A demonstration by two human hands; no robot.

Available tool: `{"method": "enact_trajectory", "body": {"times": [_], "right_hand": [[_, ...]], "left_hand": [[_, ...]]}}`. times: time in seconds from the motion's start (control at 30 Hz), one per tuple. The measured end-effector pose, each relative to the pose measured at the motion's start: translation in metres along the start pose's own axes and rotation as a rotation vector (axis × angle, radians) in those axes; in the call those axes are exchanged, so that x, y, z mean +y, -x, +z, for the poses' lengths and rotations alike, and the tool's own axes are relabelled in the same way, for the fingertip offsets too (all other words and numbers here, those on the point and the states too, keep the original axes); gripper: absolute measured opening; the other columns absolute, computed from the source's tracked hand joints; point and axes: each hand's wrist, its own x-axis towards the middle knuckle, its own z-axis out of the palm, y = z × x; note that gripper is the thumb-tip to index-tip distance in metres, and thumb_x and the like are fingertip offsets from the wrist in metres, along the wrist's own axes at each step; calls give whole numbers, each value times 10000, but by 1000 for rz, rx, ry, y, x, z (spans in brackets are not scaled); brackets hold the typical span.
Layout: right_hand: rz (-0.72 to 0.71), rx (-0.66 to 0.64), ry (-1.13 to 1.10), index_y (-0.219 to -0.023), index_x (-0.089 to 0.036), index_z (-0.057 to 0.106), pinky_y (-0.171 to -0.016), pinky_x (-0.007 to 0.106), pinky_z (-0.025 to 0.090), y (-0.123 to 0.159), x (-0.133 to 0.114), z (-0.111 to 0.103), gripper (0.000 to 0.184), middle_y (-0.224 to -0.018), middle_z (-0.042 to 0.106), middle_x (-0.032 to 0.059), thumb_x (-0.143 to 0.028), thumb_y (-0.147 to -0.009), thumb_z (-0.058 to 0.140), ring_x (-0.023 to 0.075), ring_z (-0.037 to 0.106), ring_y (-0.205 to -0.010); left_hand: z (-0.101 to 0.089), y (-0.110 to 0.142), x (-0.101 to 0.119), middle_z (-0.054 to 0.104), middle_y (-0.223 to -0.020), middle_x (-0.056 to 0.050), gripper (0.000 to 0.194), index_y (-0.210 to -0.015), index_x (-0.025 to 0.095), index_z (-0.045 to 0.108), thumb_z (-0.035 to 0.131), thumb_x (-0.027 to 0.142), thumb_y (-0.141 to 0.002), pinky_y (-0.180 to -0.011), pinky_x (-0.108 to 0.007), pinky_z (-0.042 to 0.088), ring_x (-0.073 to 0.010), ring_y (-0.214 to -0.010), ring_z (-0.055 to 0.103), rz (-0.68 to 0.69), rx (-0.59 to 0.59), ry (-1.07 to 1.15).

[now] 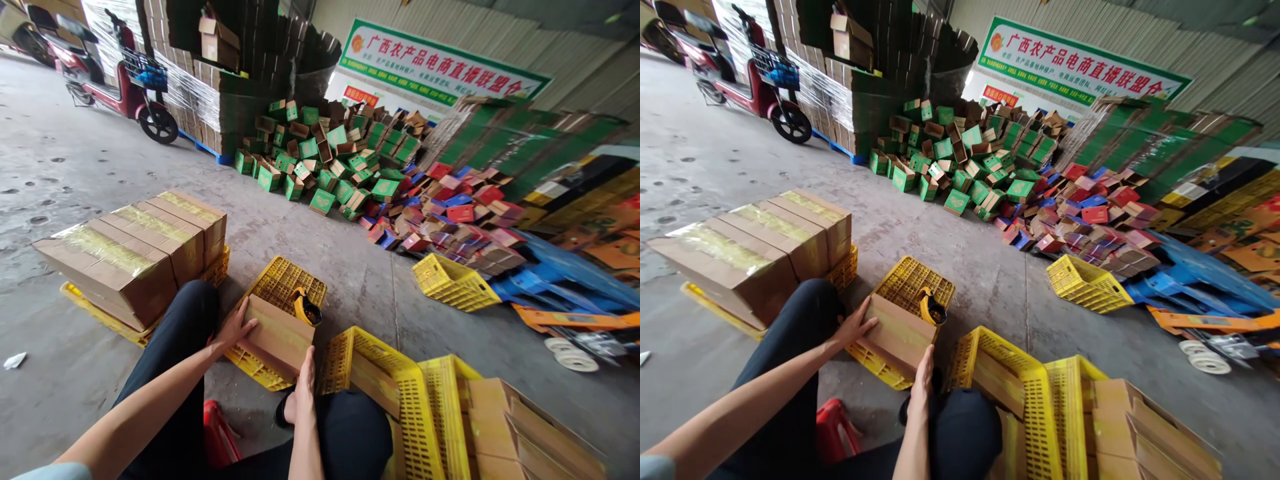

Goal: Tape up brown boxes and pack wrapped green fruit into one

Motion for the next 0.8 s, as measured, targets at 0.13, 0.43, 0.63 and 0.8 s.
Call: {"method": "enact_trajectory", "body": {"times": [0.13,0.43,0.63,0.8], "right_hand": [[146,-75,-160,-1483,-207,591,-1077,454,539,-27,-16,-10,625,-1452,647,131,-544,-1025,329,284,594,-1369],[-139,104,-17,-1526,-108,524,-1198,497,423,-46,-60,-35,663,-1559,535,189,-539,-1023,507,344,514,-1443],[-470,66,101,-1602,-180,406,-1155,541,471,-44,-95,-27,625,-1548,552,172,-408,-1036,543,340,515,-1441],[-568,36,152,-1586,-190,415,-1118,507,489,-32,-125,-4,625,-1490,604,170,-407,-1029,598,326,542,-1411]], "left_hand": [[-2,10,6,489,-1591,-192,933,-1607,128,360,551,711,-904,-1217,-488,373,-360,-1493,453,-87,0,56],[31,30,11,523,-1566,-182,916,-1591,160,379,481,769,-915,-1258,-515,308,-338,-1541,377,-157,-89,165],[27,23,10,458,-1609,-204,813,-1538,152,459,446,723,-960,-1261,-551,275,-357,-1569,311,-140,-11,64],[1,34,55,283,-1718,-123,741,-1593,174,424,322,659,-1043,-1315,-470,183,-273,-1608,220,62,18,199]]}}
